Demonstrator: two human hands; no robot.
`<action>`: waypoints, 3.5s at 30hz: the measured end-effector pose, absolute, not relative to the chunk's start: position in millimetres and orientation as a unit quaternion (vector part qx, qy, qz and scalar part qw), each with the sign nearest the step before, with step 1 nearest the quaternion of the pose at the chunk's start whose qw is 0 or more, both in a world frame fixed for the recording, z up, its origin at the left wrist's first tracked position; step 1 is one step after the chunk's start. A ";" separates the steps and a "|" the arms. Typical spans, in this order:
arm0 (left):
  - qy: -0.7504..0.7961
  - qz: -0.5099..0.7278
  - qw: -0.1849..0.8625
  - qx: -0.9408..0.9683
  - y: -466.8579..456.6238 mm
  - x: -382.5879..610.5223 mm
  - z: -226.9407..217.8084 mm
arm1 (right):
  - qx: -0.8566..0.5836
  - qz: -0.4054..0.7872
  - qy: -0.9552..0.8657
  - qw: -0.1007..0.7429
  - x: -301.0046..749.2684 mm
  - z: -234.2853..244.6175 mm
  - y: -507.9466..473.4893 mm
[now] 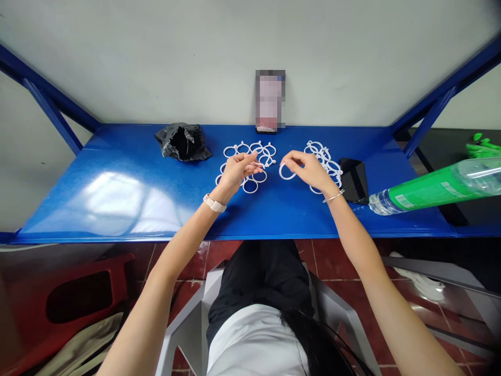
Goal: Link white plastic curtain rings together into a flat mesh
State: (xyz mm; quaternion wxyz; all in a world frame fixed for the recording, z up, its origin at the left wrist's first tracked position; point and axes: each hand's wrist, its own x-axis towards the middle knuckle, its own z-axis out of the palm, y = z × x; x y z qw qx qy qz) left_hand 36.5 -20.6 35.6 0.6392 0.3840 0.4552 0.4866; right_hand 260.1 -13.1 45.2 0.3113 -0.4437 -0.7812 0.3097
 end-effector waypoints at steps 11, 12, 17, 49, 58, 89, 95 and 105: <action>0.424 0.473 0.657 0.406 -18.2 36.7 29.8 | -0.659 0.025 -0.732 0.171 316.0 25.8 16.7; 0.421 0.475 0.658 0.405 -18.5 37.2 30.5 | -0.657 0.011 -0.732 0.180 316.9 24.7 17.4; 0.418 0.477 0.661 0.400 -20.1 41.0 31.7 | -0.530 0.048 -0.798 0.282 293.8 31.7 8.3; 0.359 0.420 0.180 0.814 -24.0 36.0 16.9 | -0.351 0.740 -0.378 0.432 229.2 29.7 -17.5; 0.375 0.413 0.182 0.809 -23.8 34.9 18.2 | -0.341 0.719 -0.411 0.445 231.4 24.7 -17.2; 0.422 0.452 0.230 0.752 -28.8 36.6 28.9 | -0.415 0.260 -0.691 0.531 230.5 16.4 -28.2; 0.415 0.454 0.237 0.752 -29.1 37.2 29.3 | -0.416 0.274 -0.683 0.534 230.3 16.7 -27.6; 0.405 0.435 0.193 0.781 -28.5 35.0 27.9 | -0.412 0.290 -0.675 0.539 228.5 21.6 -30.3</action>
